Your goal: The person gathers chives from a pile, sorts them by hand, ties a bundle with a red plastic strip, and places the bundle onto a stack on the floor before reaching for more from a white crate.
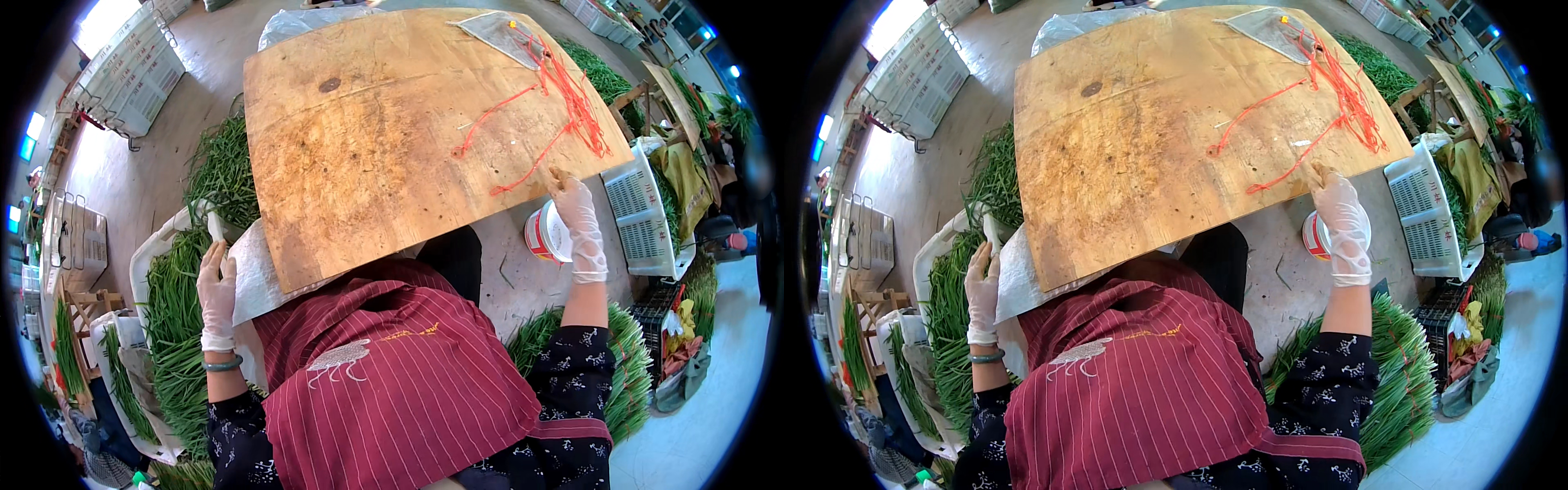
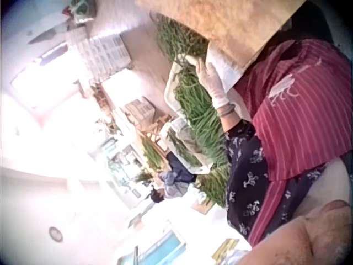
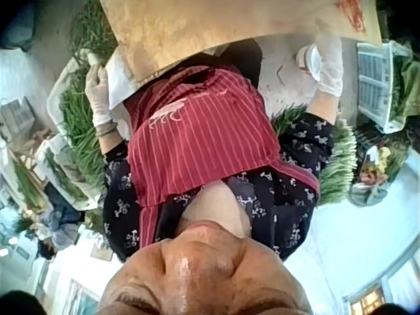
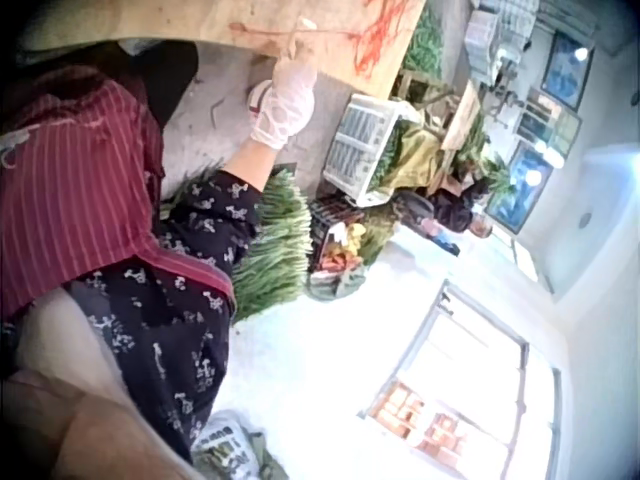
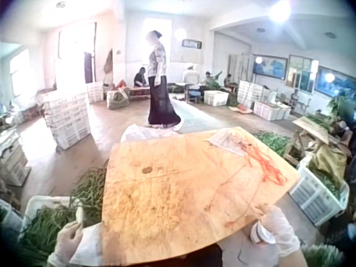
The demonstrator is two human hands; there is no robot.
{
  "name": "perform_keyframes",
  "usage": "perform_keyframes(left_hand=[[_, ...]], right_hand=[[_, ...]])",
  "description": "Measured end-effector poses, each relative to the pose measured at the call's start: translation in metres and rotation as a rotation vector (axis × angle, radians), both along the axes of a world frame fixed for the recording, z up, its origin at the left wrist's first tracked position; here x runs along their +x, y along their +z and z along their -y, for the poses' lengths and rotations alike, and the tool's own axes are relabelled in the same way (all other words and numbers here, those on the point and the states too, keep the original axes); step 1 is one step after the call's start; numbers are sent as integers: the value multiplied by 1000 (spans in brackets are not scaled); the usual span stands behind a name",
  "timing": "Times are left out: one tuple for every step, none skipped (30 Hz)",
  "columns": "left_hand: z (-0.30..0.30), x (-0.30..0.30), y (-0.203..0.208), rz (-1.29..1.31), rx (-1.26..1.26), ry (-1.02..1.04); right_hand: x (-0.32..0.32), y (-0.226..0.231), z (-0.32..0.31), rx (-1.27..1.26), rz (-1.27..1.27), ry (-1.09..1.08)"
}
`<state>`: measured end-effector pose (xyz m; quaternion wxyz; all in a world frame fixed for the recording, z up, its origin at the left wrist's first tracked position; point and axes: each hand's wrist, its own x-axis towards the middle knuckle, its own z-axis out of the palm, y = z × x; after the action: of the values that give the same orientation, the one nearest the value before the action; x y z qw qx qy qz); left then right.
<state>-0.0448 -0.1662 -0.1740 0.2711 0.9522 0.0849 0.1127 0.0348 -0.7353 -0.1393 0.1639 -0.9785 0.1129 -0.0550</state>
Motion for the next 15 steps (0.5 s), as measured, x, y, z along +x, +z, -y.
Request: perform_keyframes(left_hand=[[-2, -3, -3, -4, -2, 0], [-6, -6, -9, -9, 1, 5], [-7, -8, -13, -14, 3, 11], [-4, -8, -13, -23, 17, 23], [-2, -7, -12, -12, 28, -3], [0, -7, -12, -1, 39, -30], [4, -3, -12, 17, 47, -67], [6, -5, -6, 18, 87, -56], [4, -8, -4, 23, 107, -35], [1, -9, -3, 30, 89, -30], [-3, -12, -3, 33, 75, -19], [-7, -14, -3, 25, 60, 2], [-12, -19, -4, 16, 49, 36], [-21, -24, -6, 11, 49, 56], [-28, -28, -10, 5, 59, 77]], right_hand=[[1, -5, 1, 26, 17, -58], [7, -10, -6, -15, 41, -139], [16, -9, -15, -47, -33, -182], [25, -5, -29, -75, -108, -226], [32, -1, -38, -104, -178, -278], [36, -2, -46, -106, -189, -301], [40, -5, -48, -109, -193, -335], [47, -6, -47, -110, -192, -358], [55, -8, -40, -86, -237, -335], [60, -9, -29, -66, -279, -322], [64, -12, -21, -42, -326, -301], [65, -14, -10, -34, -194, -339], [66, -7, -4, -19, -113, -357], [68, 4, 0, -4, -35, -369], [70, 17, 2, 10, 43, -383]])
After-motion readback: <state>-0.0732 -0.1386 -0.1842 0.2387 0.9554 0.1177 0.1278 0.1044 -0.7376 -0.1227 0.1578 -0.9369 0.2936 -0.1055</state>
